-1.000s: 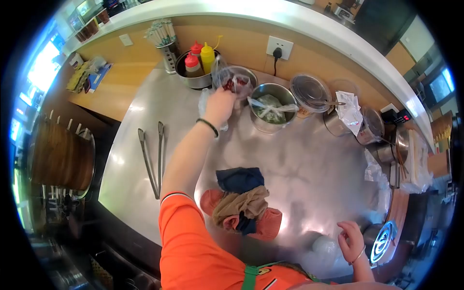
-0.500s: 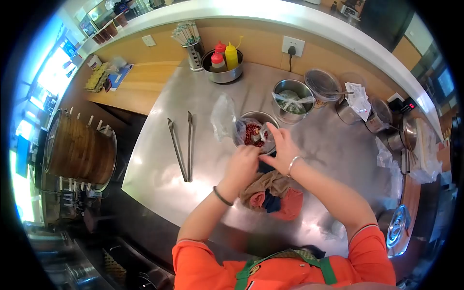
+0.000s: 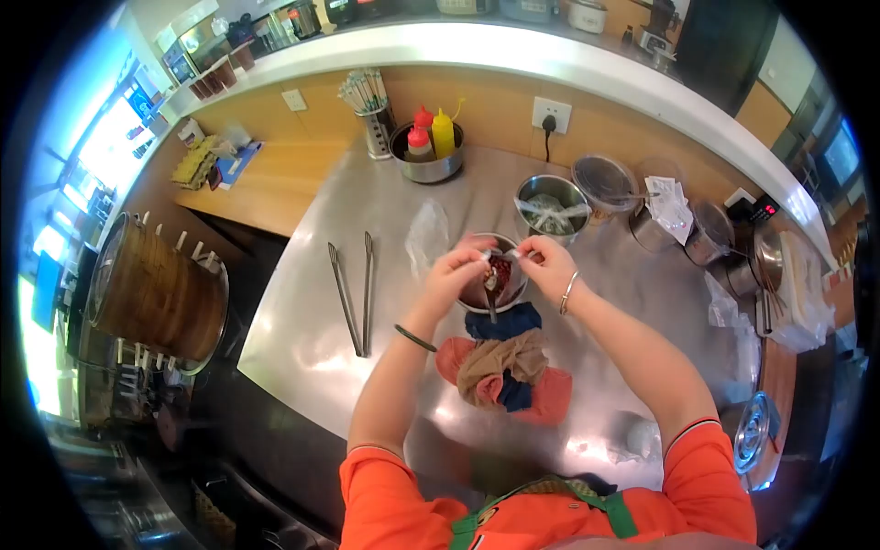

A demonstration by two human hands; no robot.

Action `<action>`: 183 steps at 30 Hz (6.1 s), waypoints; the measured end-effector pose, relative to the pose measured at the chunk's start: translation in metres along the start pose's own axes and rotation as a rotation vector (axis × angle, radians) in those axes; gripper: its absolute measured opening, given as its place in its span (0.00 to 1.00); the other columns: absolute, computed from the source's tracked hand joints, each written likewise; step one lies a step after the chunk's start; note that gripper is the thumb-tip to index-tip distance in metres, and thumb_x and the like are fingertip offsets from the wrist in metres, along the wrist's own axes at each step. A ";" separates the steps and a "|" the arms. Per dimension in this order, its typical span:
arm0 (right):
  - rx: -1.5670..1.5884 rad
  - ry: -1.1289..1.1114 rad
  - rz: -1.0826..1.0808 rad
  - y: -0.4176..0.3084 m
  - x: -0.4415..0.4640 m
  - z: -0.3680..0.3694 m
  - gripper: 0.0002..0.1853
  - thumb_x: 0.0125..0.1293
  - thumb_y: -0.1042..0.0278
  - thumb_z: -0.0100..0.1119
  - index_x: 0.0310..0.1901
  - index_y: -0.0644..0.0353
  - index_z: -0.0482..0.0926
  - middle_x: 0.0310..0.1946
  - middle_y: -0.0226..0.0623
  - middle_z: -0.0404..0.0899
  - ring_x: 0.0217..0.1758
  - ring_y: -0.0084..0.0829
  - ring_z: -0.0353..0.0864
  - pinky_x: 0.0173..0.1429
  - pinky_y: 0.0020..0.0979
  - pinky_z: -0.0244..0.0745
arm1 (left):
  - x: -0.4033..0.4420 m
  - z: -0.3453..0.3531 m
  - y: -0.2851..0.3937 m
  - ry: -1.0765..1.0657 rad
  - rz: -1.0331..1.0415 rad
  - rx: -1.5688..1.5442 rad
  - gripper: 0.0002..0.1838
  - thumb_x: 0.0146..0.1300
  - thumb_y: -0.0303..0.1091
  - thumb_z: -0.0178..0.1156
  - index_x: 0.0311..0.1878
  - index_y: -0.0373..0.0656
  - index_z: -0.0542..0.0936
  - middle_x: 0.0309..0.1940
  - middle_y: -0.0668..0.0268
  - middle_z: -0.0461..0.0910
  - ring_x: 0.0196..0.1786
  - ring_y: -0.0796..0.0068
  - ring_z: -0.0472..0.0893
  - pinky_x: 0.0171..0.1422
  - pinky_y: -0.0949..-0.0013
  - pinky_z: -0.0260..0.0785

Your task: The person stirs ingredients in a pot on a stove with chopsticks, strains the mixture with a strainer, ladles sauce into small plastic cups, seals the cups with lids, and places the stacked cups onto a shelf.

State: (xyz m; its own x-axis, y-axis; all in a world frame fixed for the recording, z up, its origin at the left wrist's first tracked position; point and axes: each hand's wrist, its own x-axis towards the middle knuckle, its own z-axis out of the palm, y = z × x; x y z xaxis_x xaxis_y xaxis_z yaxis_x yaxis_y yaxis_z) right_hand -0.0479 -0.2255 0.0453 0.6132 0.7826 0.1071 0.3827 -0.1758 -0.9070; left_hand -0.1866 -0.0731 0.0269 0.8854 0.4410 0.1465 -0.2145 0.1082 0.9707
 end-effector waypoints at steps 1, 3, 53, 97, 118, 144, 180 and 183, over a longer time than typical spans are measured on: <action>0.003 0.009 -0.013 -0.003 0.002 0.003 0.06 0.53 0.71 0.57 0.33 0.60 0.77 0.32 0.39 0.74 0.34 0.33 0.75 0.40 0.31 0.71 | 0.002 0.006 -0.003 -0.113 -0.102 -0.129 0.12 0.57 0.31 0.59 0.43 0.36 0.77 0.51 0.64 0.74 0.53 0.75 0.72 0.53 0.74 0.65; -0.173 -0.003 -0.308 -0.011 0.007 0.010 0.06 0.52 0.72 0.57 0.33 0.59 0.77 0.33 0.39 0.74 0.36 0.35 0.75 0.40 0.32 0.71 | 0.004 0.014 -0.014 -0.060 -0.050 -0.082 0.18 0.59 0.31 0.58 0.52 0.35 0.72 0.53 0.66 0.71 0.52 0.77 0.73 0.52 0.76 0.65; 0.698 -0.303 0.485 0.053 0.058 0.038 0.10 0.57 0.77 0.53 0.42 0.63 0.73 0.28 0.32 0.78 0.28 0.19 0.76 0.26 0.18 0.66 | 0.017 0.003 -0.014 -0.044 0.569 1.670 0.10 0.48 0.32 0.56 0.37 0.45 0.77 0.38 0.64 0.72 0.42 0.64 0.71 0.50 0.62 0.63; 0.317 0.165 0.488 -0.012 -0.300 -0.238 0.22 0.61 0.73 0.53 0.58 0.59 0.68 0.50 0.33 0.74 0.52 0.25 0.73 0.55 0.27 0.68 | 0.072 0.067 -0.053 0.631 -0.338 -0.463 0.18 0.65 0.32 0.51 0.52 0.30 0.66 0.52 0.55 0.65 0.55 0.62 0.68 0.61 0.63 0.64; 0.962 0.023 0.456 0.020 -0.403 -0.235 0.11 0.63 0.68 0.52 0.44 0.63 0.76 0.30 0.24 0.73 0.33 0.16 0.70 0.39 0.19 0.66 | -0.209 0.392 -0.029 -0.386 0.337 0.991 0.24 0.53 0.27 0.59 0.55 0.37 0.69 0.46 0.52 0.73 0.49 0.59 0.73 0.55 0.64 0.65; 0.650 1.061 0.428 0.223 -0.600 -0.348 0.23 0.61 0.76 0.53 0.59 0.51 0.65 0.47 0.27 0.72 0.44 0.20 0.70 0.44 0.23 0.70 | -0.130 0.425 -0.103 -0.409 -0.234 0.769 0.41 0.50 0.40 0.67 0.64 0.37 0.58 0.56 0.50 0.68 0.59 0.57 0.68 0.62 0.60 0.60; 0.644 0.307 0.304 0.155 -0.343 -0.212 0.12 0.60 0.71 0.49 0.45 0.64 0.72 0.42 0.36 0.75 0.41 0.30 0.76 0.44 0.30 0.73 | -0.143 0.400 -0.144 0.097 -0.285 -0.692 0.12 0.67 0.42 0.48 0.31 0.48 0.72 0.25 0.69 0.74 0.30 0.79 0.74 0.36 0.73 0.68; 0.787 0.577 0.756 0.158 -0.342 -0.226 0.14 0.61 0.70 0.49 0.49 0.61 0.71 0.42 0.38 0.75 0.39 0.29 0.77 0.43 0.29 0.74 | -0.130 0.402 -0.168 0.086 -0.447 -1.097 0.11 0.65 0.39 0.50 0.28 0.46 0.70 0.23 0.70 0.72 0.26 0.80 0.72 0.29 0.73 0.65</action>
State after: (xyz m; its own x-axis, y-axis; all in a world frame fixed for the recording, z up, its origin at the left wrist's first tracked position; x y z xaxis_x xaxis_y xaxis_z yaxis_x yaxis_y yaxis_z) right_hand -0.0413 -0.6562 -0.0431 0.7912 0.2269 -0.5679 -0.5981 0.0940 -0.7959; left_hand -0.1003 -0.5070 -0.0783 0.9499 0.2243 -0.2176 -0.1693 0.9546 0.2451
